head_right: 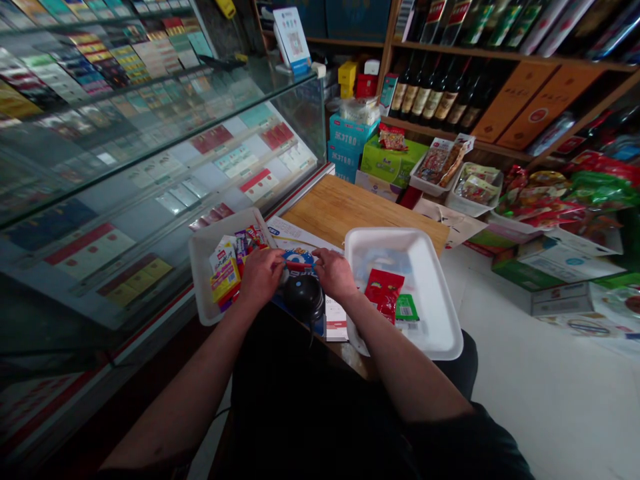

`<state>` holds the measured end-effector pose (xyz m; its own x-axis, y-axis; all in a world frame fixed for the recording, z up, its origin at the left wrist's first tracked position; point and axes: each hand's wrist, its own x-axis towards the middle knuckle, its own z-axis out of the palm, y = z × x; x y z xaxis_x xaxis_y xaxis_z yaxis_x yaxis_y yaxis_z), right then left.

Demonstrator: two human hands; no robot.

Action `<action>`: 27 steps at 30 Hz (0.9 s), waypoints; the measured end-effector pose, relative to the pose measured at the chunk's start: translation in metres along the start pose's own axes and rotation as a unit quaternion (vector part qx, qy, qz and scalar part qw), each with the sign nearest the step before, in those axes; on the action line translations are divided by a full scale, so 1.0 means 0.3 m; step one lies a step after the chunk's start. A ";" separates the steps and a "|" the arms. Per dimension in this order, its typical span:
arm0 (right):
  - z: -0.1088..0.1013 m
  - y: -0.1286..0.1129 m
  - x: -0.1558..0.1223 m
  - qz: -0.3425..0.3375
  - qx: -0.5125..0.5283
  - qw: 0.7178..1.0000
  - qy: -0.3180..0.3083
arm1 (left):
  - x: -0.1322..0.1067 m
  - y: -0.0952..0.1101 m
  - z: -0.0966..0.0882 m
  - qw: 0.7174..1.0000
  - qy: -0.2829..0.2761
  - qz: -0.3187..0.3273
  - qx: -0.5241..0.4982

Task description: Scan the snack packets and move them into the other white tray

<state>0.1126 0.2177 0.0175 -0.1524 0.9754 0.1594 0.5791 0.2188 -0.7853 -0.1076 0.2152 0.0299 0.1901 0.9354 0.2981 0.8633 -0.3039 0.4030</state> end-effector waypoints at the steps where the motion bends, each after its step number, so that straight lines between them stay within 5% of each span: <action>1: 0.002 0.002 0.001 -0.001 -0.002 1.000 -0.001 | -0.001 -0.001 0.001 1.000 -0.001 -0.003 -0.001; 27: 0.037 0.028 -0.002 0.006 0.002 1.000 0.020 | 0.012 -0.010 0.042 0.999 0.001 -0.033 0.009</action>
<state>0.1085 0.2187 0.0042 -0.1143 0.9781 0.1738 0.5775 0.2077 -0.7895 -0.1036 0.2218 0.0191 0.1324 0.9527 0.2735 0.8821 -0.2391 0.4059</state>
